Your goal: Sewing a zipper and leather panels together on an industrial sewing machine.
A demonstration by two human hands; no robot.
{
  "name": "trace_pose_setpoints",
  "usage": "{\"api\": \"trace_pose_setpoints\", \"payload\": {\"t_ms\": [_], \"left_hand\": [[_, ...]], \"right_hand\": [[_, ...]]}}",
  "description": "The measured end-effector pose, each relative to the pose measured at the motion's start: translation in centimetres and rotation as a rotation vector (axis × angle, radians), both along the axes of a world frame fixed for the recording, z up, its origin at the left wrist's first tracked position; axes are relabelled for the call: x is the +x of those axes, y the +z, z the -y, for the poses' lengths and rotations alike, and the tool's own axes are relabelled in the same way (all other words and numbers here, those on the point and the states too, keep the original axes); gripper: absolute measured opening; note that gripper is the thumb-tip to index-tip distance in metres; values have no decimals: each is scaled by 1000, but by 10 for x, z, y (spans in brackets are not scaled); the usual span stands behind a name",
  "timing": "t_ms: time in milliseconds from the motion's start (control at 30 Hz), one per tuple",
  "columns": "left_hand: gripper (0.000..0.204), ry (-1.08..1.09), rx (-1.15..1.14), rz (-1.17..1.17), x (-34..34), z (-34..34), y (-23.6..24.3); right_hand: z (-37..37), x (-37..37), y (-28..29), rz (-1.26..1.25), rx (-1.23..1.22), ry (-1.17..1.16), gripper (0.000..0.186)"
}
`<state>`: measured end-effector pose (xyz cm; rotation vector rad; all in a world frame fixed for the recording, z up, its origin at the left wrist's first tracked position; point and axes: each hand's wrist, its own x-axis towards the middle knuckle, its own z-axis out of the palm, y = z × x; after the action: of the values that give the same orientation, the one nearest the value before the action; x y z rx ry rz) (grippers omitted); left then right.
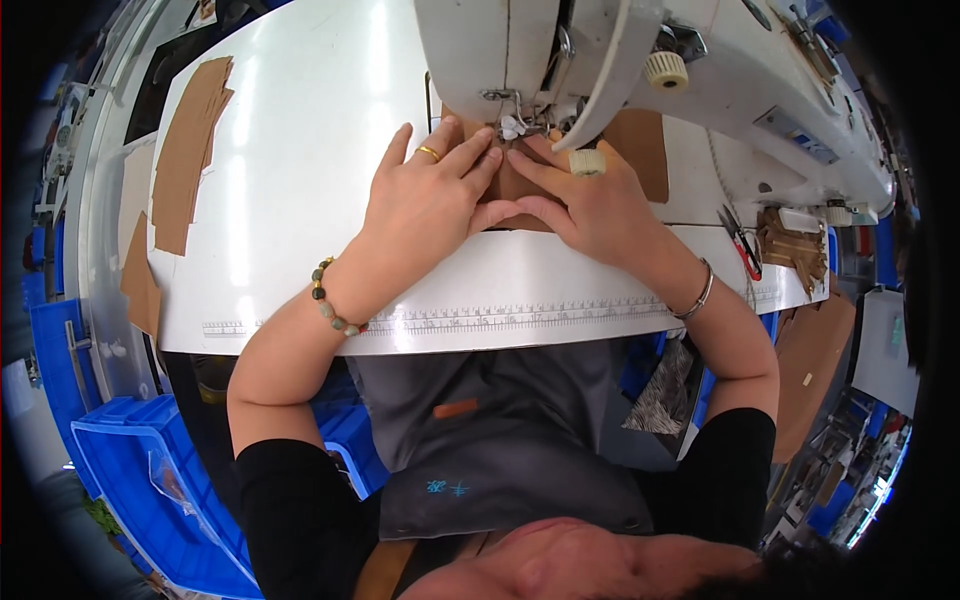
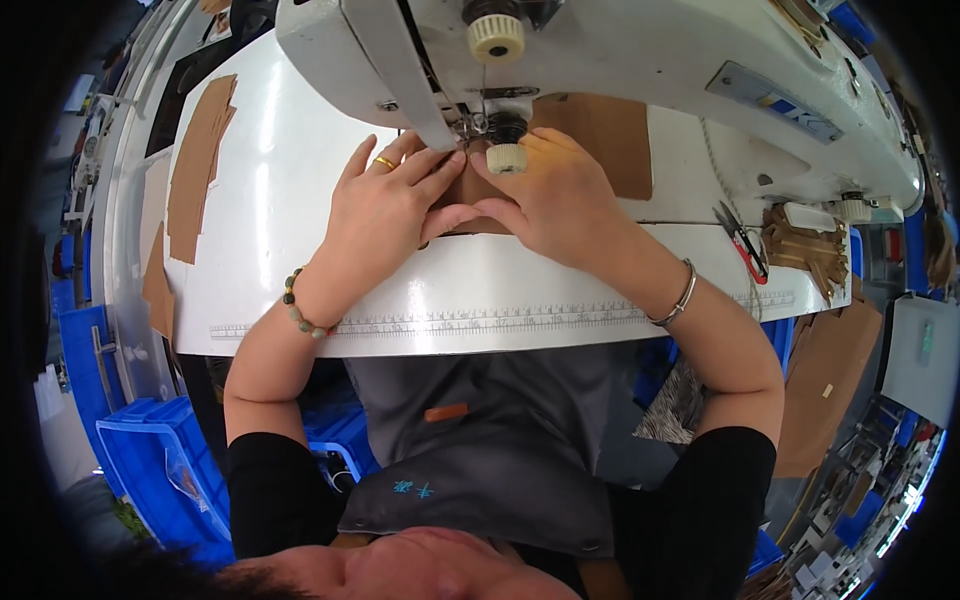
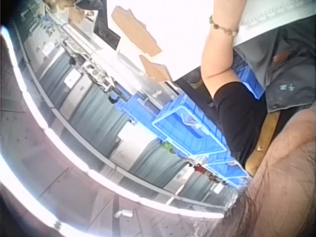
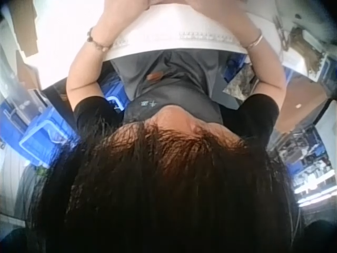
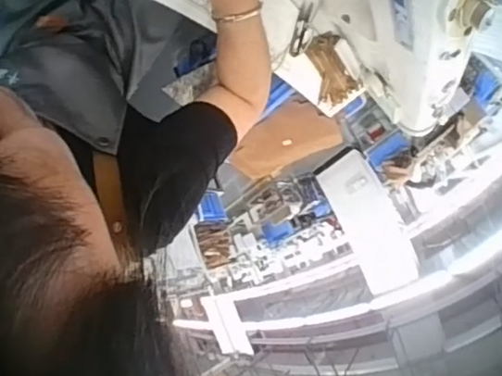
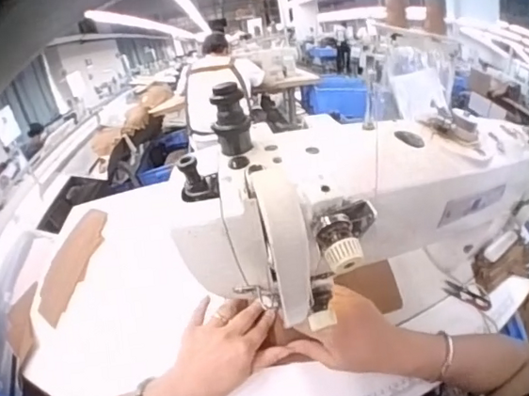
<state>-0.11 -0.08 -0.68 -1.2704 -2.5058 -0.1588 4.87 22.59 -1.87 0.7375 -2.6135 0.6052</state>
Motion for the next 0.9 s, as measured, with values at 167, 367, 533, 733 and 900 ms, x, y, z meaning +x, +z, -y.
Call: {"api": "trace_pose_setpoints", "payload": {"t_ms": [167, 367, 533, 733, 900], "left_hand": [[39, 95, -86, -30, -2, 7, 3], [41, 147, -89, 19, -21, 10, -6], [40, -69, 134, 222, -16, 14, -5], [63, -78, 121, 175, 7, 10, -4], [77, -99, 151, 247, 9, 7, -3]], "right_hand": [[22, 22, 9, 145, 201, -54, 49], [51, 33, 4, 50, 211, 117, 52], [42, 24, 10, 67, 129, 107, 44], [-3, 7, 18, 63, 28, -40, 41], [-7, 6, 7, 29, 75, -26, 52]]}}
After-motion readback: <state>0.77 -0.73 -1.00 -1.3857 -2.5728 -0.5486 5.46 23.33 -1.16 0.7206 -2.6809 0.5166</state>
